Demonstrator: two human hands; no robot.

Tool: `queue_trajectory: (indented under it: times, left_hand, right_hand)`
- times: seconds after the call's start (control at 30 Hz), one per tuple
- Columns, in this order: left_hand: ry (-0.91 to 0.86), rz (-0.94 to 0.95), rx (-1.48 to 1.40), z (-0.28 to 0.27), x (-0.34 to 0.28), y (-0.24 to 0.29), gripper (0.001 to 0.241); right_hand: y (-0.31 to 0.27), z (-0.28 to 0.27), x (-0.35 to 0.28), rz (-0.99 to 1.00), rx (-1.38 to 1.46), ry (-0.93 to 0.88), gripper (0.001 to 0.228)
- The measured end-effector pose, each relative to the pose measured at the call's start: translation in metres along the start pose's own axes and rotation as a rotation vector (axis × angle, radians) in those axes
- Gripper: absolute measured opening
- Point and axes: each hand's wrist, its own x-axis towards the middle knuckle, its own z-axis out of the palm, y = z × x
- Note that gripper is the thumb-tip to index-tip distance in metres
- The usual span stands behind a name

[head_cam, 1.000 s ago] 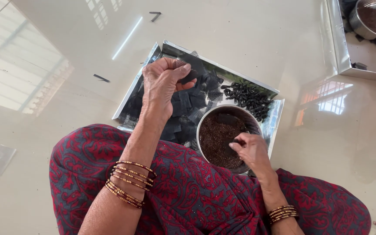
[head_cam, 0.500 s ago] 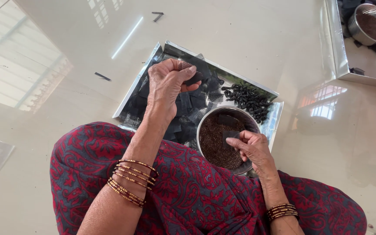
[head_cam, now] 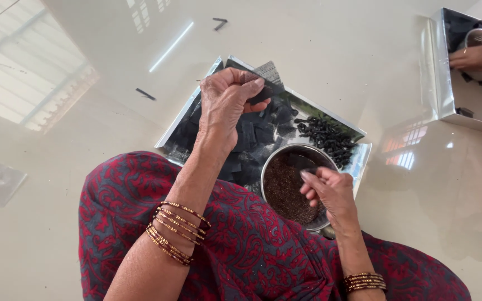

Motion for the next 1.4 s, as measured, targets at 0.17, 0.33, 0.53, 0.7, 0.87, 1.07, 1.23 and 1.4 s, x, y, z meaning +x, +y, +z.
queue_trajectory:
  times: [0.17,0.33,0.53,0.7,0.87,1.07,1.23,1.4]
  left_hand:
    - [-0.01,0.032,-0.029,-0.004,0.003,-0.002,0.011]
    - [0.012,0.051,-0.112,-0.009,0.006,-0.001,0.008]
    - [-0.024,0.058,-0.071,-0.002,0.006,-0.006,0.011]
    - [-0.006,0.035,-0.018,-0.005,0.003,-0.003,0.009]
    - [-0.023,0.032,-0.025,-0.003,0.004,-0.011,0.01]
    - [-0.037,0.031,-0.015,0.0,0.004,-0.014,0.008]
    - [-0.012,0.0,0.038,0.0,0.002,-0.01,0.009]
    - [-0.009,-0.012,0.053,0.003,0.001,-0.009,0.009]
  right_hand:
    - [-0.042,0.052,0.003,-0.075,-0.093,-0.045,0.023]
    - [-0.013,0.051,0.03,-0.436,-0.52,0.075,0.031]
    - [0.0,0.045,0.036,-0.479,-1.051,0.283,0.039]
    - [0.049,0.045,0.065,-0.68,-1.099,0.429,0.025]
    - [0.041,0.022,0.051,-0.885,-0.599,0.47,0.008]
    - [0.027,-0.014,0.019,-0.162,-0.011,0.088,0.025]
    - [0.031,-0.026,0.008,0.052,0.216,0.043,0.027]
    - [0.016,-0.022,-0.002,0.016,0.336,-0.026,0.019]
